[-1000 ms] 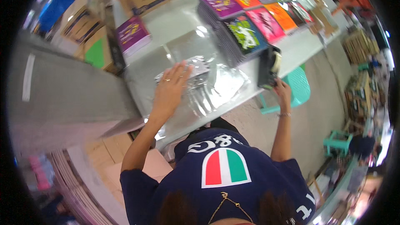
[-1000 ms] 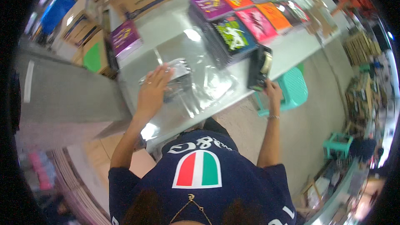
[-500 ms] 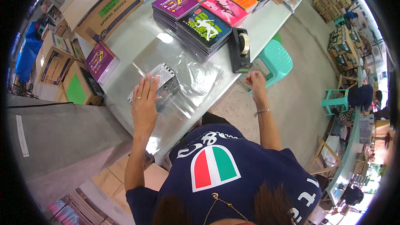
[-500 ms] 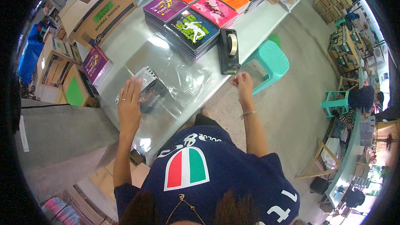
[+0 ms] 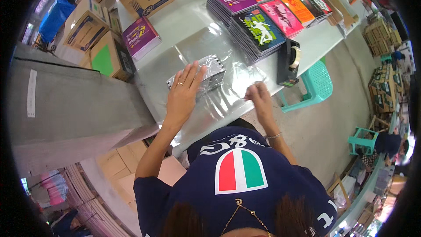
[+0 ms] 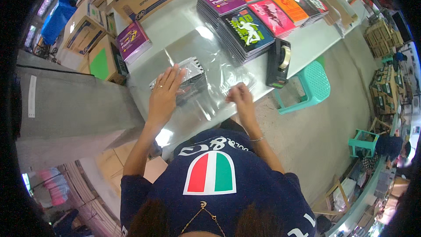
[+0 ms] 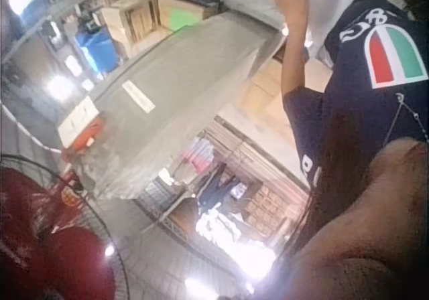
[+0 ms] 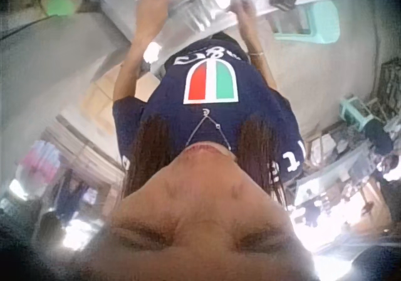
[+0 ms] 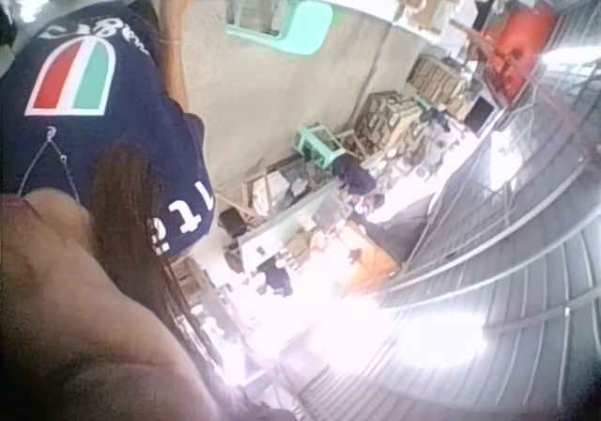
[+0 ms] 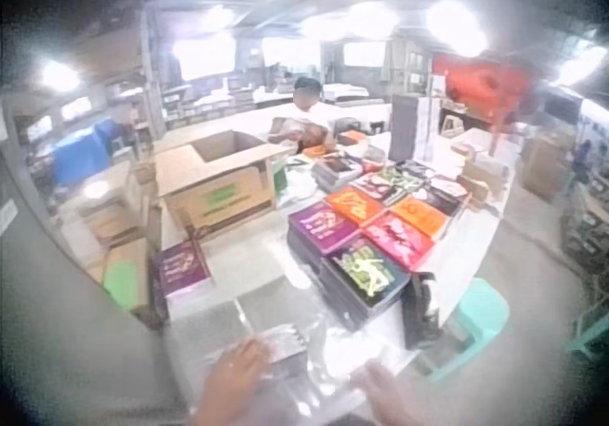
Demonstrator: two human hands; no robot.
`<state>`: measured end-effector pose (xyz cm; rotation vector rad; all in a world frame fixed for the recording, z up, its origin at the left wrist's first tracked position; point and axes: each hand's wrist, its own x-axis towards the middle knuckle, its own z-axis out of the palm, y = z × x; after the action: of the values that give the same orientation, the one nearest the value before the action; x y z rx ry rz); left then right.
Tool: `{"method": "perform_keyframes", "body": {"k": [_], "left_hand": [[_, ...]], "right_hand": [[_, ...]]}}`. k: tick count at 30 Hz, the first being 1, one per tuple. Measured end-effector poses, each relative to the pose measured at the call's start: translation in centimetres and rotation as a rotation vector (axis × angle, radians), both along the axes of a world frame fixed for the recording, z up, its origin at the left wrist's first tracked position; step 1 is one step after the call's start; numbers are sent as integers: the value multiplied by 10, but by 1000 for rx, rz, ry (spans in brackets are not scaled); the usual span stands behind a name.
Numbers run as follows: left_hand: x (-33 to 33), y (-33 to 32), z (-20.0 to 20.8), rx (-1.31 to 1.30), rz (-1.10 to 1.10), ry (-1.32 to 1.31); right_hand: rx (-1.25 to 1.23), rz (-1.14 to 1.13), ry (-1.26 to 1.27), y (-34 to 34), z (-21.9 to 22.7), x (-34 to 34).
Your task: The person sorts through stacks of notebooks with various sports-themed covers, gathers them into a single stack, and places the stack into a plastic bag.
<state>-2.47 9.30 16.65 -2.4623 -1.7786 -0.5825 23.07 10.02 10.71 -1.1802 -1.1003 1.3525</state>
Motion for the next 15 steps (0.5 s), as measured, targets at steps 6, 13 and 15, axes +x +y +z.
{"method": "perform_keyframes", "body": {"k": [6, 13, 15], "left_hand": [[-2, -2, -2, 13, 8, -10], [-2, -2, 0, 20, -6, -41], [-2, -2, 0, 21, -10, -44]], "right_hand": [[-15, 205, 202, 0, 38, -87], [-100, 180, 235, 0, 37, -107], [-96, 186, 192, 0, 34, -107]]}}
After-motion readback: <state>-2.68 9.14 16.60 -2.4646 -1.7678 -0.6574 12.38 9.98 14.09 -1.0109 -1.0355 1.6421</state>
